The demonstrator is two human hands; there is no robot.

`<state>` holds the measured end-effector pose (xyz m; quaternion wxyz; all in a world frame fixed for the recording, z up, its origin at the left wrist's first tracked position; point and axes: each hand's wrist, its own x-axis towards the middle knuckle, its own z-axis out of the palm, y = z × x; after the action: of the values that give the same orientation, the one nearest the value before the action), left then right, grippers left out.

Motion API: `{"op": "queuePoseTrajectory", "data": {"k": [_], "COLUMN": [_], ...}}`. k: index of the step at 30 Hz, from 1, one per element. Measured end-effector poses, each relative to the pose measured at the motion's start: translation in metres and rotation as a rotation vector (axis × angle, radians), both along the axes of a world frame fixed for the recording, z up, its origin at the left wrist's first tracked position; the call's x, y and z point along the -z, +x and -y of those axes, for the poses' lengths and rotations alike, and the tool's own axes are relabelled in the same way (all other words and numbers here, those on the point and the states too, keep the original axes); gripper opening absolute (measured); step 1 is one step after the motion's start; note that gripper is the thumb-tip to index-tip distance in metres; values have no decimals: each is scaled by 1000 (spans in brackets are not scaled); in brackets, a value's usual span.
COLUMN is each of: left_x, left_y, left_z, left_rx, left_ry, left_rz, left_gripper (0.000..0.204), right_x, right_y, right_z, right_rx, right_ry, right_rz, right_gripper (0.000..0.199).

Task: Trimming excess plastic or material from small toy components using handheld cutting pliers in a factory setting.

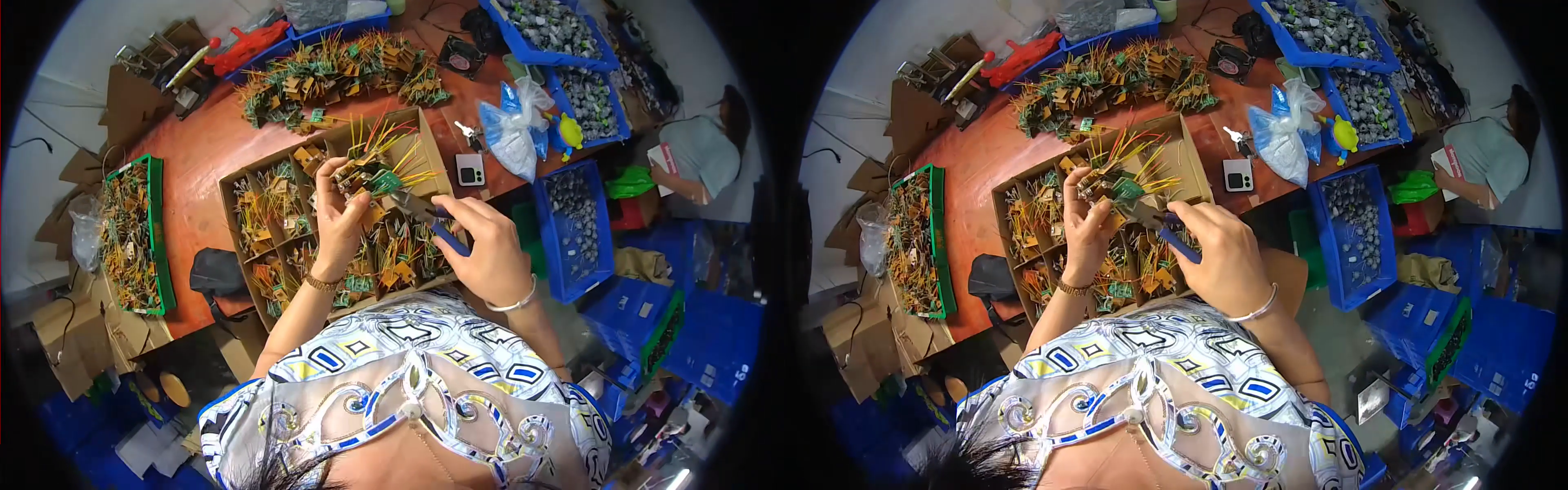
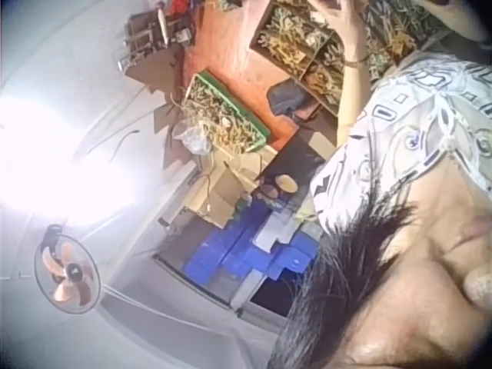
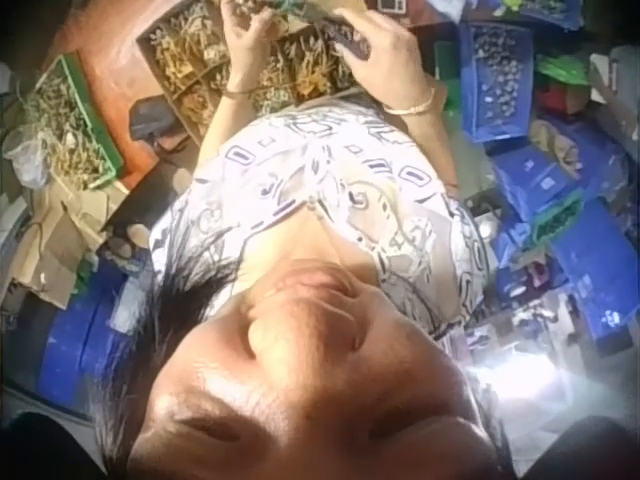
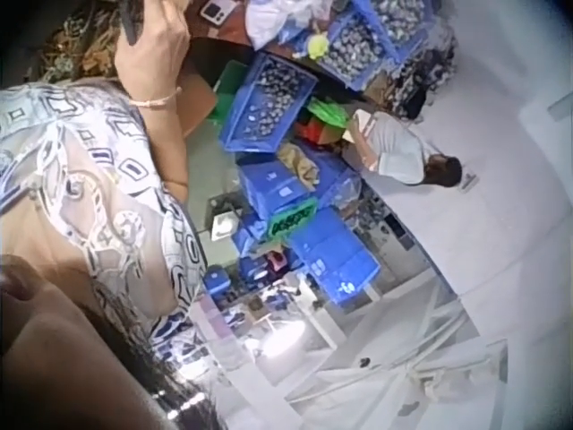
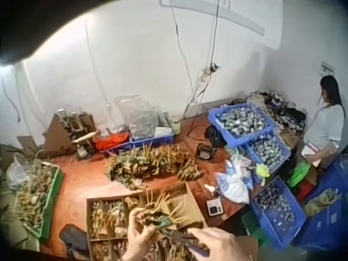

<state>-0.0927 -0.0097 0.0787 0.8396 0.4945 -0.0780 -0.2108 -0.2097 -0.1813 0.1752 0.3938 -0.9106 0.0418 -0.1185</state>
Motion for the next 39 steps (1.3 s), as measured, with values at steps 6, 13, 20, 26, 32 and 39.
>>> {"op": "queuePoseTrajectory", "data": {"k": [6,13,20,26,32,39], "left_x": [1,-4,-16,-17,-18,-13], "left_y": [-3,-8,-8,-9,-8,-2], "left_z": [-1,5,2,4,5,6], "left_rx": [62,87,198,178,212,271], "left_ry": [125,170,197,213,271,359], "left_rz": [215,268,145,194,131,244], "left_gripper": [56,58,56,58,63,60], "right_x": [-11,-5,-9,-3,-2,-4], "right_y": [10,26,40,44,51,56], "right_z": [3,9,13,16,20,21], "right_rx": [28,-53,-92,-101,-107,-129], "right_ry": [-263,-458,-533,-506,-529,-561], "right_rz": [-42,-281,-336,-372,-393,-434], "right_gripper": [39,30,22,22,19,13]}}
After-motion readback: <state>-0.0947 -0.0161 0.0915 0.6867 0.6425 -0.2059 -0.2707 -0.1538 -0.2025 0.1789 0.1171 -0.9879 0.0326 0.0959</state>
